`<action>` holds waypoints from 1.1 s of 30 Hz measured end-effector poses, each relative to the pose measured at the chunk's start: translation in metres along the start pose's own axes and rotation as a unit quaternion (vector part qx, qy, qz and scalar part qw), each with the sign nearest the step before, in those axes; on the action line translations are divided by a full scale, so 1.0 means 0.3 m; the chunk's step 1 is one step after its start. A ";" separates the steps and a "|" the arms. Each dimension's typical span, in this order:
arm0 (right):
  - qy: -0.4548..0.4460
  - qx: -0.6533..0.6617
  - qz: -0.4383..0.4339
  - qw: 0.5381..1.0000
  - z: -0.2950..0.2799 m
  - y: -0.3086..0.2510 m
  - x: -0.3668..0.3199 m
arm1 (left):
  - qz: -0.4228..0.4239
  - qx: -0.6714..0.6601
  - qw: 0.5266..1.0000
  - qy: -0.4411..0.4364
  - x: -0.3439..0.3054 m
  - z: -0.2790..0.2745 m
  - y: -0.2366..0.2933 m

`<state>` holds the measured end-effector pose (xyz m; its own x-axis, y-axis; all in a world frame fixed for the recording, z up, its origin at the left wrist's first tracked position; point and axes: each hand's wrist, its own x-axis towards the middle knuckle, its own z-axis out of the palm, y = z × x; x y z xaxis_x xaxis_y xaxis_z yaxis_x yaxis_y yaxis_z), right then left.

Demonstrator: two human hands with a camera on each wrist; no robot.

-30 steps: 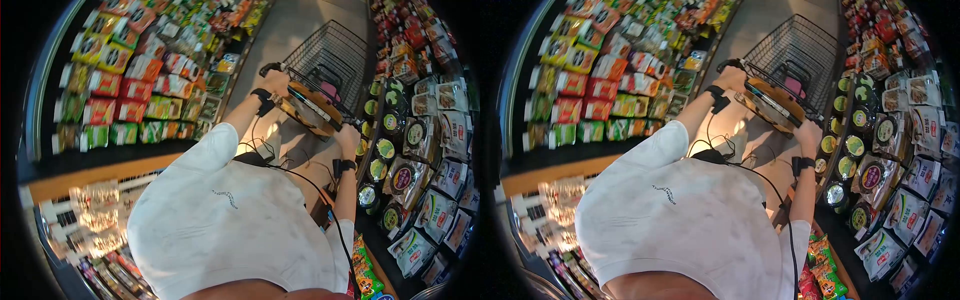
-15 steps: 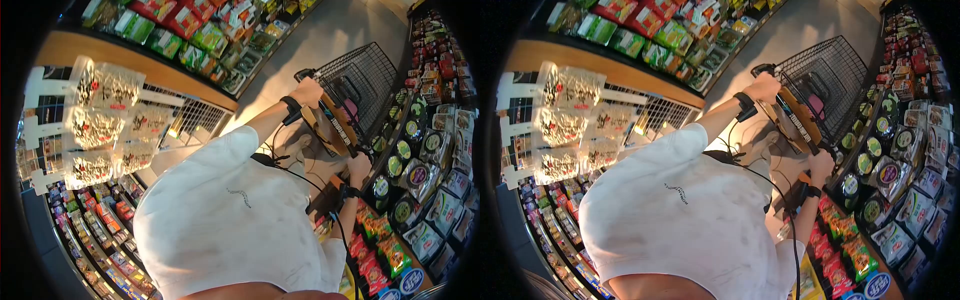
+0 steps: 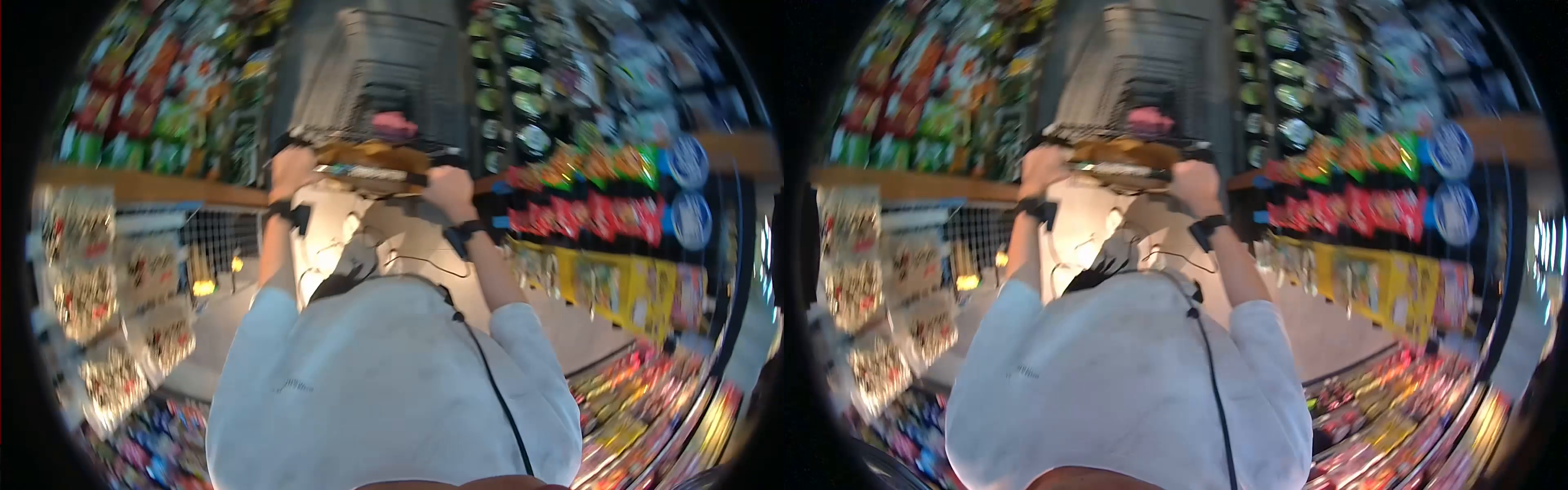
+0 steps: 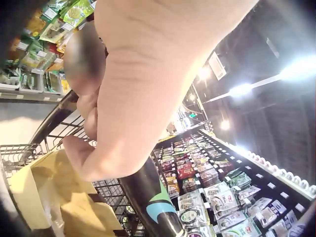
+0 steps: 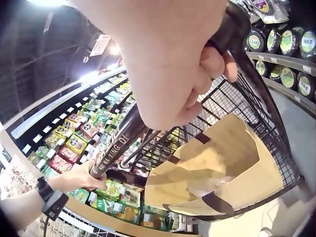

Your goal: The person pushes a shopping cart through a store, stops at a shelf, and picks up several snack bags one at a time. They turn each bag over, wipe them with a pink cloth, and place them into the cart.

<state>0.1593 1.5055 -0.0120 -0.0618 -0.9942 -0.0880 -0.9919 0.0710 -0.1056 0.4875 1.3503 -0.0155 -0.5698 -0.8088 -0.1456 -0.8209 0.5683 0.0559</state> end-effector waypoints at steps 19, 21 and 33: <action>0.106 -0.018 -0.109 0.988 0.224 -0.104 -0.740 | -0.066 -0.137 0.974 0.165 -0.891 0.148 0.280; 0.082 -0.047 -0.069 0.993 0.189 -0.208 -0.777 | -0.079 -0.114 0.981 0.134 -0.931 0.199 0.274; 0.001 0.029 -0.098 0.995 0.211 -0.410 -1.288 | -0.134 -0.079 0.984 0.089 -1.515 0.298 0.394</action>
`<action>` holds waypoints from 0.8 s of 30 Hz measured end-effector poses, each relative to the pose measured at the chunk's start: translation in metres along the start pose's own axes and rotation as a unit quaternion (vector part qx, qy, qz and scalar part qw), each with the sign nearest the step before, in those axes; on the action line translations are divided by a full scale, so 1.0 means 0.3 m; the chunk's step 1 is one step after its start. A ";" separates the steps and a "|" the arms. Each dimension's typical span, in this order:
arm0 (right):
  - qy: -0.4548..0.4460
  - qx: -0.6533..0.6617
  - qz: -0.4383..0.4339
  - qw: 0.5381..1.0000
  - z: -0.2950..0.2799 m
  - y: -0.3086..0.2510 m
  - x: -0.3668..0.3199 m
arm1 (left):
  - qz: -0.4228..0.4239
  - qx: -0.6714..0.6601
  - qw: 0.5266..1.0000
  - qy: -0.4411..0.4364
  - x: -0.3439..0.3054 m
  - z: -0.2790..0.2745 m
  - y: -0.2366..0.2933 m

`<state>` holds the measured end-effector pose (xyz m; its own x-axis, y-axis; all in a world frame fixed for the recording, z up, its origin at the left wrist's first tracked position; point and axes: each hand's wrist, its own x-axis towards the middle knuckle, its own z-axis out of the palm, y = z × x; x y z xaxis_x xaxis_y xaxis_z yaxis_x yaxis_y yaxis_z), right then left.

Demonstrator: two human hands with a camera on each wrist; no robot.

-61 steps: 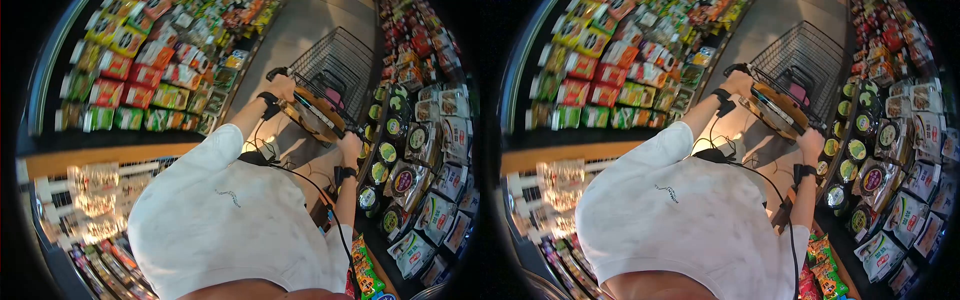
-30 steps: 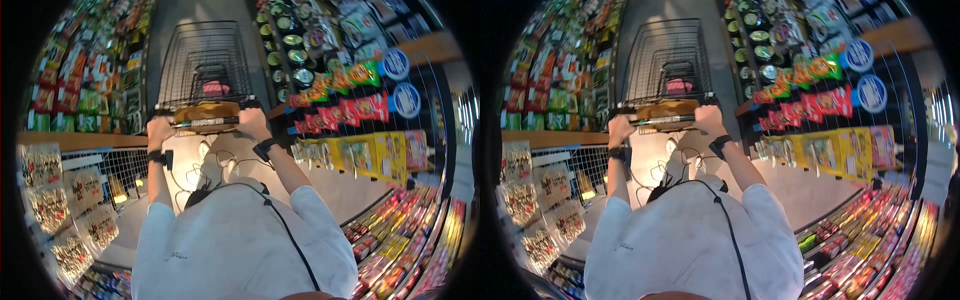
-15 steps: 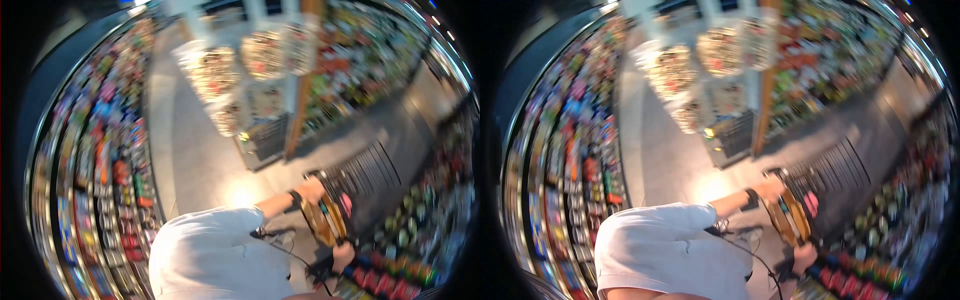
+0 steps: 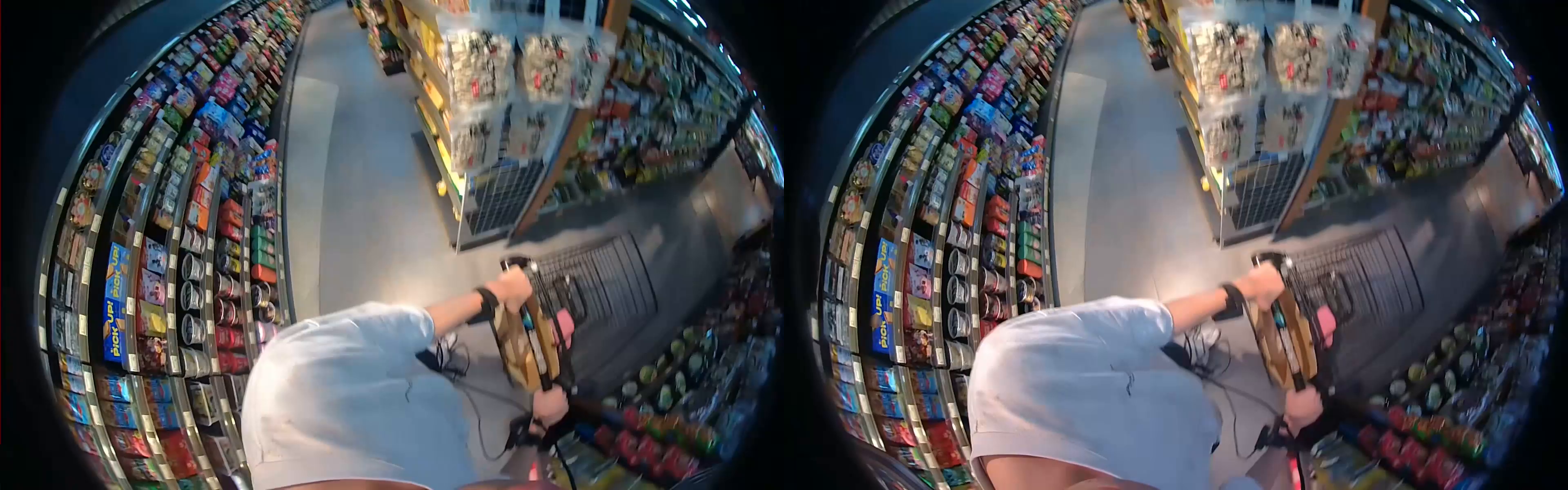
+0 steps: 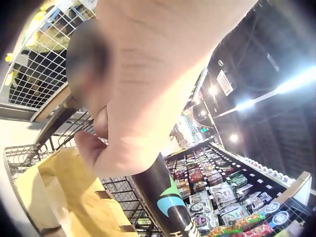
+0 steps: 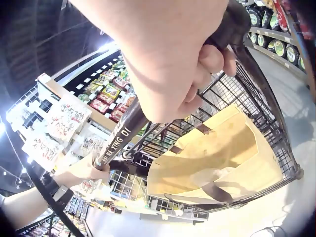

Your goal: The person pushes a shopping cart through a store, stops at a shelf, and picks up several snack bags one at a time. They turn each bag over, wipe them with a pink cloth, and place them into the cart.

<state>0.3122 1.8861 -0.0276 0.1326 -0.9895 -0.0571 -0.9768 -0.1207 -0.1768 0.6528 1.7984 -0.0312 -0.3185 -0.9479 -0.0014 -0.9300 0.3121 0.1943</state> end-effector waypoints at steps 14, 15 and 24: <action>-0.087 -0.056 -0.106 0.989 0.049 0.045 -0.637 | -0.161 0.033 0.983 -0.083 -0.890 0.062 0.374; -0.094 -0.062 -0.118 0.987 0.043 0.034 -0.678 | -0.171 0.024 0.980 -0.097 -0.959 0.046 0.398; -0.196 -0.065 -0.223 0.953 0.109 -0.142 -1.012 | -0.273 -0.002 0.948 -0.167 -1.534 0.101 0.432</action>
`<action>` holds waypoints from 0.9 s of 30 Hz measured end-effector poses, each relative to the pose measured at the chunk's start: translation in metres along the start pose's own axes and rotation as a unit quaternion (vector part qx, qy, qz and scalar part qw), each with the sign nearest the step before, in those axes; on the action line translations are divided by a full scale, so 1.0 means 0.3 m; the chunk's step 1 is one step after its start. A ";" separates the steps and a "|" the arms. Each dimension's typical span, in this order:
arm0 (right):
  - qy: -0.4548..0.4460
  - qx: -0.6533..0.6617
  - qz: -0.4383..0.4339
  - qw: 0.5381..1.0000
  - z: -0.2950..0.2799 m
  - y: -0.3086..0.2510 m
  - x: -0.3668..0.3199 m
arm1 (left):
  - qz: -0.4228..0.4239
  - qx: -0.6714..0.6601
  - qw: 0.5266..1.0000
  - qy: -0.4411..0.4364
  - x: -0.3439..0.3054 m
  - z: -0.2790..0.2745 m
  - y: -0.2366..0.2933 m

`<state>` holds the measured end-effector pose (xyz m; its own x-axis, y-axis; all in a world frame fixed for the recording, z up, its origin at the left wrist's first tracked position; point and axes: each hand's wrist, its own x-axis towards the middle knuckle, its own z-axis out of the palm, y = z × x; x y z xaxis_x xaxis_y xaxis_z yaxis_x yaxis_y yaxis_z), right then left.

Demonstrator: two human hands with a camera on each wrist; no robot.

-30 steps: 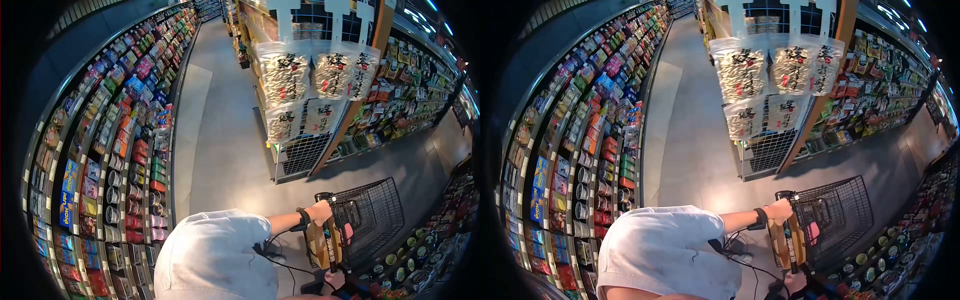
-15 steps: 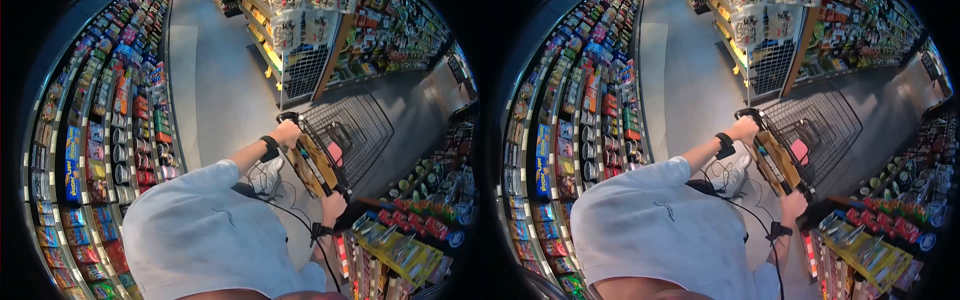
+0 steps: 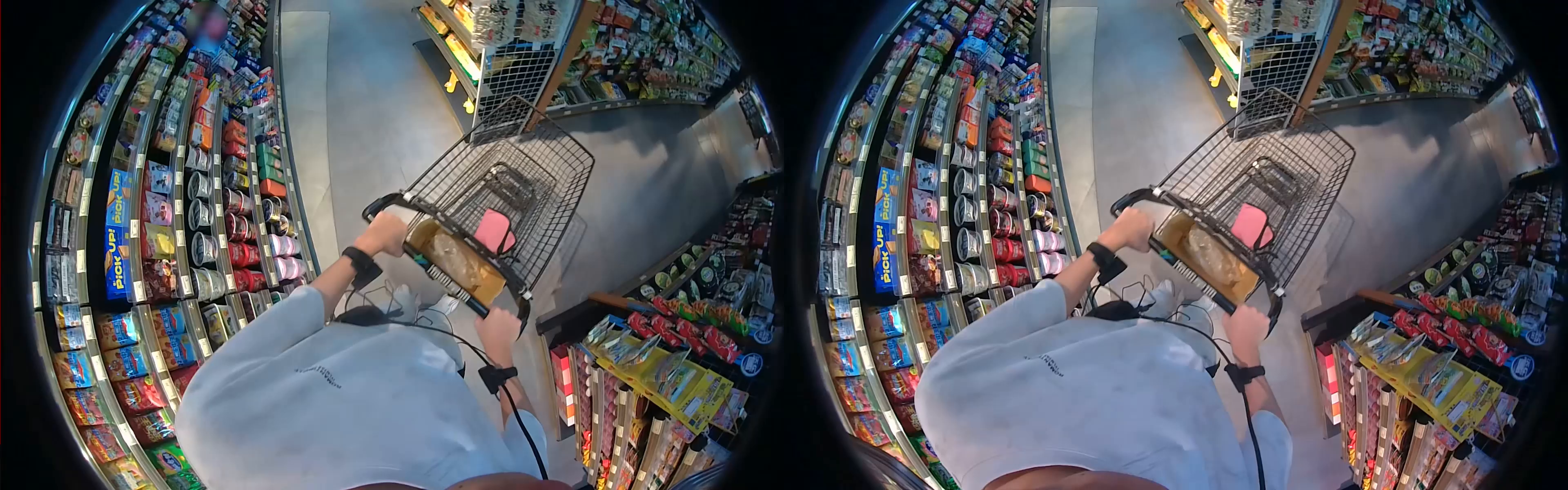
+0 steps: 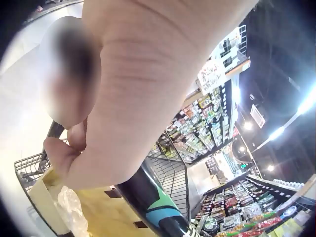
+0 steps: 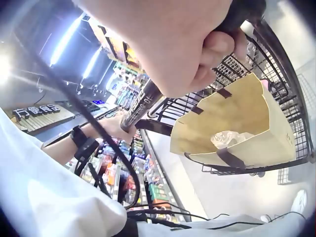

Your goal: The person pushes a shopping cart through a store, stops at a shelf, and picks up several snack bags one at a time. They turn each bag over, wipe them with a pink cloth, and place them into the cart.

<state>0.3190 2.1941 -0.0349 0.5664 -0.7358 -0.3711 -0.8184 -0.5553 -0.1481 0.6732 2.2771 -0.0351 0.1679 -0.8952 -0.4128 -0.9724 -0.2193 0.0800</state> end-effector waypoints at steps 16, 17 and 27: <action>0.007 -0.030 -0.191 0.981 0.053 -0.619 0.102 | -0.146 -0.128 0.980 0.032 -0.611 0.189 -0.506; 0.015 -0.044 -0.200 0.979 0.050 -0.663 0.140 | -0.158 -0.135 0.978 0.038 -0.620 0.196 -0.549; 0.050 -0.135 -0.277 0.950 -0.080 -1.065 0.667 | -0.247 -0.164 0.954 0.052 -0.553 0.074 -0.971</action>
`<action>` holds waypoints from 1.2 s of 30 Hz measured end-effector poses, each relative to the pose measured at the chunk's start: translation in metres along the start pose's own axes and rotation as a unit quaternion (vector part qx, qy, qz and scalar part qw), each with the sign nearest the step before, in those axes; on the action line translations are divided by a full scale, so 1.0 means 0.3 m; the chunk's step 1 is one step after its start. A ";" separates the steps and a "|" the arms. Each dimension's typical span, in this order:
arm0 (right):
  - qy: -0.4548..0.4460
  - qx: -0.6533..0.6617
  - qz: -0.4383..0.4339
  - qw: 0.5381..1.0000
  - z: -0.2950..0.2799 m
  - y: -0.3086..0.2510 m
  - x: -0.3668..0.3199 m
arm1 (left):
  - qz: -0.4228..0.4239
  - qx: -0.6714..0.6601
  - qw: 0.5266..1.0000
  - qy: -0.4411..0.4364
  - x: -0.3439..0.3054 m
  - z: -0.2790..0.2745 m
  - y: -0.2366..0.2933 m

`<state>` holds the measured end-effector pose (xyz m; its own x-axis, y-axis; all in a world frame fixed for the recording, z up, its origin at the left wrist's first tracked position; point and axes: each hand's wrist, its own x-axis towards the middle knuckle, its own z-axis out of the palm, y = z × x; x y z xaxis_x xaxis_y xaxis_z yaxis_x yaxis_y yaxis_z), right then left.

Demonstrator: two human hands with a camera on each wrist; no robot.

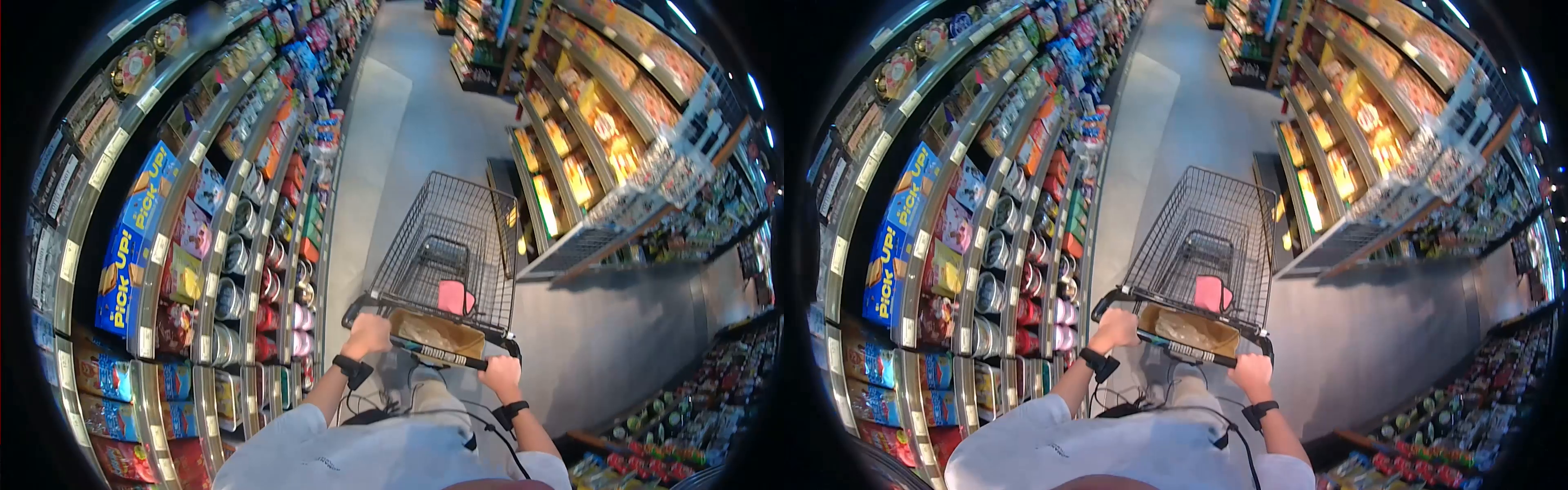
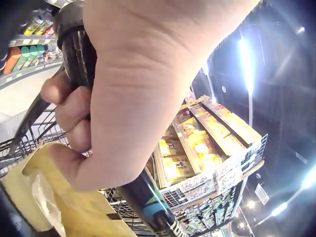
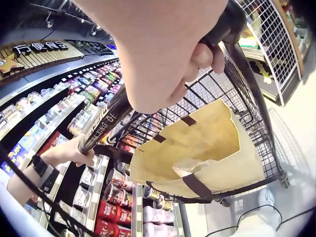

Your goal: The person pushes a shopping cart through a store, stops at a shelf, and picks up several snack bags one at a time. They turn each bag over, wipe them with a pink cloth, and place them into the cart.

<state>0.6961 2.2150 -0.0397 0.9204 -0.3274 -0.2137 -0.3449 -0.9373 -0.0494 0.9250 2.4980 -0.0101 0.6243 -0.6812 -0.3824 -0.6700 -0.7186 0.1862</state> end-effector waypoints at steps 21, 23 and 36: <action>0.029 -0.030 -0.155 0.987 -0.553 0.146 2.113 | -0.131 -0.055 0.987 0.078 1.515 -0.790 -0.598; 0.033 -0.044 -0.167 0.984 -0.626 0.134 2.318 | -0.134 -0.052 0.984 0.104 1.691 -0.863 -0.696; 0.030 -0.064 -0.136 0.988 -0.949 0.104 3.852 | -0.119 -0.058 0.982 0.136 2.926 -1.557 -1.297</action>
<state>1.8015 1.7735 -0.0104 0.9865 -0.0651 -0.1505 -0.0617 -0.9977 0.0272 1.9212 2.1142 0.0047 0.8520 -0.4935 -0.1747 -0.4524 -0.8620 0.2288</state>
